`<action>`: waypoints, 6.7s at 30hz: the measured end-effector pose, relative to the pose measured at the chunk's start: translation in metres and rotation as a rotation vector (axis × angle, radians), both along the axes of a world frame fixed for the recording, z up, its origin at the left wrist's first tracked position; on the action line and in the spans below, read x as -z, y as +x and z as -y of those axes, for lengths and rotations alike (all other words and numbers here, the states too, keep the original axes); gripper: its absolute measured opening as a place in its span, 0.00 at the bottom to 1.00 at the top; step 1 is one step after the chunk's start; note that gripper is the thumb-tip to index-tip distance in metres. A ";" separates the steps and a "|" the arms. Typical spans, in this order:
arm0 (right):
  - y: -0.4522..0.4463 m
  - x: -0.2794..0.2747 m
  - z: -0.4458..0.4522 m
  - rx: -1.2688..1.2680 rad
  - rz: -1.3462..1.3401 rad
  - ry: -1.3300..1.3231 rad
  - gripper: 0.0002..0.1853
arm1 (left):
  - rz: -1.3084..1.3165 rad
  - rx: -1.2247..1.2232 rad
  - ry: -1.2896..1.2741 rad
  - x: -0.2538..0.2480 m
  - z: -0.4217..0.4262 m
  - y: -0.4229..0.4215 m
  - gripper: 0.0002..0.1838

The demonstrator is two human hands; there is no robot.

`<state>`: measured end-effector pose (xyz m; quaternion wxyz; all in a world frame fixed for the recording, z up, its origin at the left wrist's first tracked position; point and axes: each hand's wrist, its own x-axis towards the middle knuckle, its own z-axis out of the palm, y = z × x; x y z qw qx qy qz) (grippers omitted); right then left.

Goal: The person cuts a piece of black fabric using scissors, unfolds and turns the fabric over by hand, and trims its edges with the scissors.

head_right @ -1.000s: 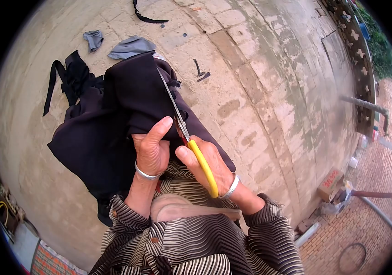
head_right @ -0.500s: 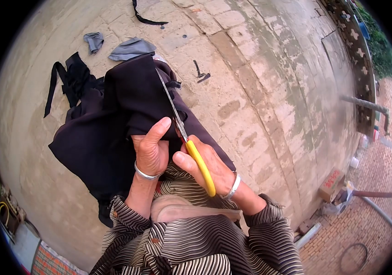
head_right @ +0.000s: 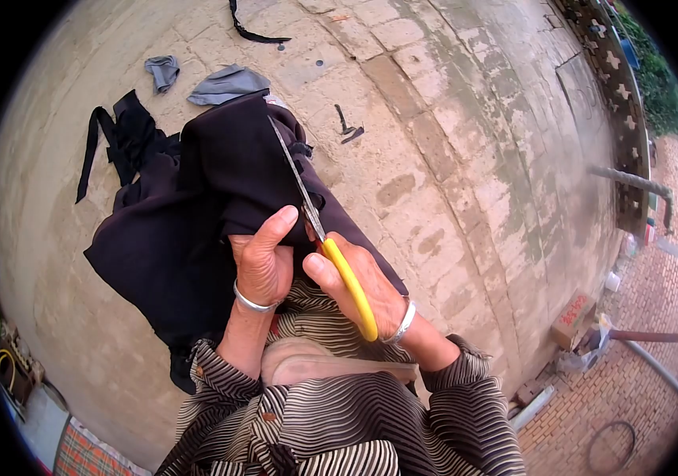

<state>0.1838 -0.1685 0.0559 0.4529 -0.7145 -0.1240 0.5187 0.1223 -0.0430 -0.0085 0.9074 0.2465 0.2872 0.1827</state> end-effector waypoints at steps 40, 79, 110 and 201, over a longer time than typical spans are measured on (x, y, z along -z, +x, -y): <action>0.031 0.008 -0.028 0.249 0.197 0.219 0.15 | -0.181 0.169 0.130 -0.014 0.030 -0.008 0.13; 0.122 0.107 -0.065 0.158 0.549 0.293 0.18 | -0.869 0.037 2.248 0.010 -0.171 -0.101 0.21; 0.112 0.315 0.076 -0.007 0.657 -0.608 0.28 | -0.424 0.337 0.043 0.033 0.016 -0.118 0.24; -0.014 0.059 -0.059 -0.272 1.157 0.526 0.12 | -0.174 -0.368 0.078 0.032 0.014 -0.074 0.14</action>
